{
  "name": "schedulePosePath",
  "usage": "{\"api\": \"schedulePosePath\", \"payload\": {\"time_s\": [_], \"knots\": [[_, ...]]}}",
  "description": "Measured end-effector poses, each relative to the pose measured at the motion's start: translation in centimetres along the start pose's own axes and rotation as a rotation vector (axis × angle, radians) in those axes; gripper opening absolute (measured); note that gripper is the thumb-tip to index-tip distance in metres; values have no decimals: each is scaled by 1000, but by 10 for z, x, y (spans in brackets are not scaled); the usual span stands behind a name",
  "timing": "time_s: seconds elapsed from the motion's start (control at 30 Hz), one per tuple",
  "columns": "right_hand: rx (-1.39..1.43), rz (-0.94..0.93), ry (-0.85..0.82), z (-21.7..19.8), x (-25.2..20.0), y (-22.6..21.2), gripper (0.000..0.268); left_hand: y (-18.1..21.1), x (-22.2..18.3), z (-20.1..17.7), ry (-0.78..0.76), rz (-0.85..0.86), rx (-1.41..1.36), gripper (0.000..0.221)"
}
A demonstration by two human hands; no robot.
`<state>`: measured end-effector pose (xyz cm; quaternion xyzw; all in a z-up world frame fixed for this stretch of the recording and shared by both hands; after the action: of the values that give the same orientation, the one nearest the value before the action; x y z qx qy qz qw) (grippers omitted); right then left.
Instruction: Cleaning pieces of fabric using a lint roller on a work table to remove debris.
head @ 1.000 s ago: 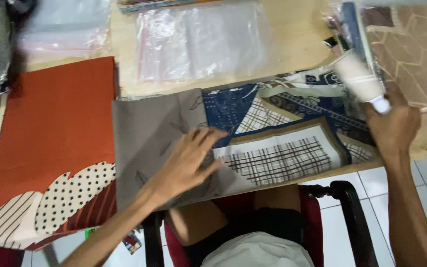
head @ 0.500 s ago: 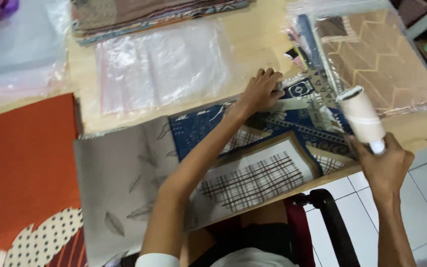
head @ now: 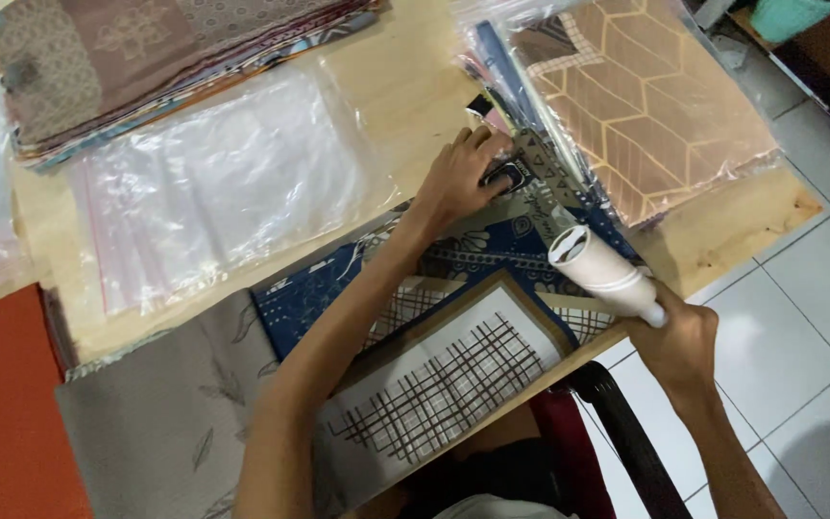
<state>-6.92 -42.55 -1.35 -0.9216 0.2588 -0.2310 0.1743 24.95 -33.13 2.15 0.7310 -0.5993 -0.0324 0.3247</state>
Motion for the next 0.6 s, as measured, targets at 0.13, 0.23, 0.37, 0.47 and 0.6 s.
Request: {"api": "schedulePosePath", "payload": {"time_s": [0.13, 0.23, 0.37, 0.47, 0.6], "knots": [[5, -46, 41, 1, -9, -8, 45, 9, -4, 34, -49, 104, 86, 97], [-31, -31, 8, 1, -11, -14, 52, 18, 0, 40, -47, 66, 141, 72], [-10, 22, 1, -9, -6, -11, 57, 28, 2, 28, -71, -19, -40, 72], [48, 174, -6, -12, -4, 7, 56, 9, 5, 44, -89, -15, -155, 44], [54, 299, 19, -7, -5, 40, 36, 5, 11, 33, 65, 166, -197, 18]]}}
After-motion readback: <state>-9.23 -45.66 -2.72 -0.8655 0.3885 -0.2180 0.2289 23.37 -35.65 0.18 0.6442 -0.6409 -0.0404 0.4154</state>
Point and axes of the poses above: each hand's wrist, its own x-axis towards the middle knuckle, its own z-axis out of the palm, y = z × x, the point moved 10 cm from there along x, towards the middle knuckle
